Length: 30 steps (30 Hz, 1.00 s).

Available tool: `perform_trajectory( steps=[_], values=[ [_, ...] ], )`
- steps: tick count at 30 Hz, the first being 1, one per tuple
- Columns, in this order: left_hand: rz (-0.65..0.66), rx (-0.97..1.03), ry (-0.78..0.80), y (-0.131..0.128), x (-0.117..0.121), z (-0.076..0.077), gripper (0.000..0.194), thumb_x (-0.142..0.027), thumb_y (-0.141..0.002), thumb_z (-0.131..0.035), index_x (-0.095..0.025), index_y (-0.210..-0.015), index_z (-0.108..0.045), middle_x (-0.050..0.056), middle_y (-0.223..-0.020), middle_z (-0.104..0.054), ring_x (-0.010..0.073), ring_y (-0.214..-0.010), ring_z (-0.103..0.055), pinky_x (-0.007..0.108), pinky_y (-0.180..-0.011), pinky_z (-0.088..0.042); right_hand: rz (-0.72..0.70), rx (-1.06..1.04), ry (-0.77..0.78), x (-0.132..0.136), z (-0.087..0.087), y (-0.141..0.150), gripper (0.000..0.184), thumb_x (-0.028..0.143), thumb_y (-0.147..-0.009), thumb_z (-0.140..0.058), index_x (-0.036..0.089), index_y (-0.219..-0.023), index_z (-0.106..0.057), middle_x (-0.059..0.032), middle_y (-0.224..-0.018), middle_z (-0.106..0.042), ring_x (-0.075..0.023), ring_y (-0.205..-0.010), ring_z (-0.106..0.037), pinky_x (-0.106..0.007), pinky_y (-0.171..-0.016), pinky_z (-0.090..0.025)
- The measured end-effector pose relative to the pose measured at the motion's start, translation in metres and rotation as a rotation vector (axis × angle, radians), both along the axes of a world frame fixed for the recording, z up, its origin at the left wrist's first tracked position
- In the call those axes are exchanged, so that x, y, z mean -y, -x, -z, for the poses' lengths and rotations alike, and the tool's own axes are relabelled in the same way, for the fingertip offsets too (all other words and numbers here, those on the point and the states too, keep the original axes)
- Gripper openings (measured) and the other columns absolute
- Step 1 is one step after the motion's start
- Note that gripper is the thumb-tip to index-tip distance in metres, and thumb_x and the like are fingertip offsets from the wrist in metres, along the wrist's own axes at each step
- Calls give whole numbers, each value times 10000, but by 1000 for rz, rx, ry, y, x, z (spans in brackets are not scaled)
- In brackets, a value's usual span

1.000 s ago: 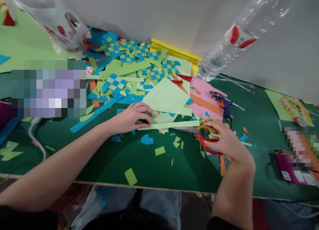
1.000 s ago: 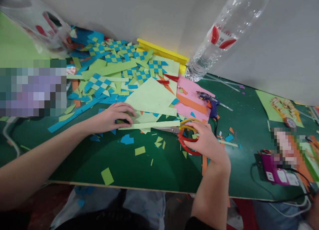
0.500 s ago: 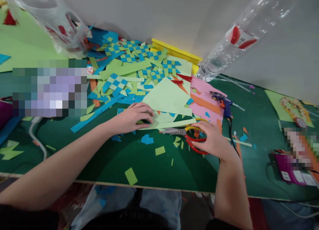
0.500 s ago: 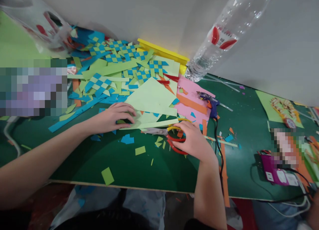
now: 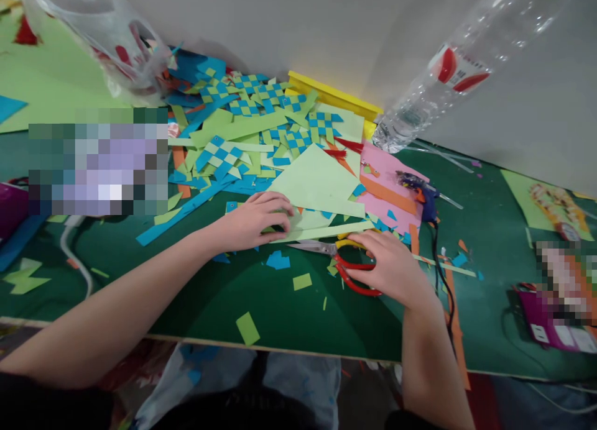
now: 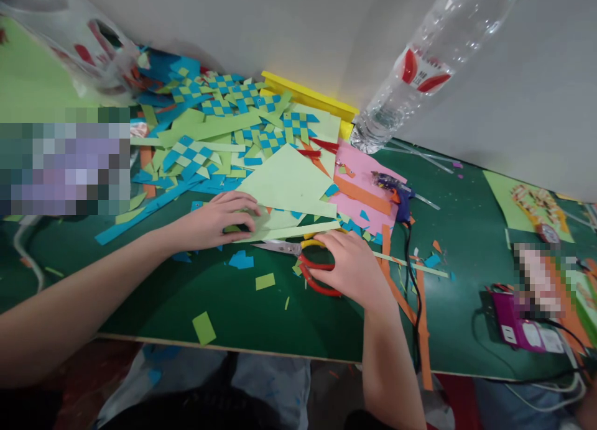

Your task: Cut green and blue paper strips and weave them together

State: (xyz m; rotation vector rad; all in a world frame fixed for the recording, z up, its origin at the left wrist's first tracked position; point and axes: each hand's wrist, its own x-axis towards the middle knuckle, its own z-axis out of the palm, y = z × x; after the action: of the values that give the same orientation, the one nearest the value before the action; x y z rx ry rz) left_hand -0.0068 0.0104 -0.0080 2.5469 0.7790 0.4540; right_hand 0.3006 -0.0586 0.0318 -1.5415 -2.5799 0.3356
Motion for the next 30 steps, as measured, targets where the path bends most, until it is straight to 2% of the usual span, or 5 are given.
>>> perform_trajectory(
  steps=[5,11,20,30],
  values=[
    [3,6,-4,2,0,-3,170,-341,-936,-539,-237,-912,-671,50,-1230,-603,250,-1284,-411,448,-1081,-320,-6,-13,11,0,2,-1,451,438,-782,-693,229,-1173,-609,-90,-1168,-679,-305,-1066,-624,-470,-914,-489],
    [42,39,71,18,-4,-10,150,-341,-907,-590,-272,-889,-723,41,-1223,-596,260,-1276,-419,445,-1081,-328,13,-29,0,-2,7,-15,470,429,-782,-688,221,-1193,-599,-112,-1185,-669,-331,-1152,-587,-514,-959,-474],
    [30,-22,116,23,-8,-6,175,-395,-892,-608,-276,-958,-718,39,-1264,-590,259,-1302,-390,433,-1098,-315,-2,-47,6,-2,5,-14,465,432,-782,-680,235,-1195,-593,-106,-1189,-668,-326,-1153,-590,-513,-958,-479],
    [56,-17,59,23,-8,-7,192,-362,-919,-573,-260,-930,-735,55,-1223,-608,263,-1282,-413,437,-1076,-343,-19,-33,17,-1,4,-8,435,438,-799,-662,231,-1176,-588,-95,-1180,-675,-312,-1113,-613,-494,-940,-476]
  ],
)
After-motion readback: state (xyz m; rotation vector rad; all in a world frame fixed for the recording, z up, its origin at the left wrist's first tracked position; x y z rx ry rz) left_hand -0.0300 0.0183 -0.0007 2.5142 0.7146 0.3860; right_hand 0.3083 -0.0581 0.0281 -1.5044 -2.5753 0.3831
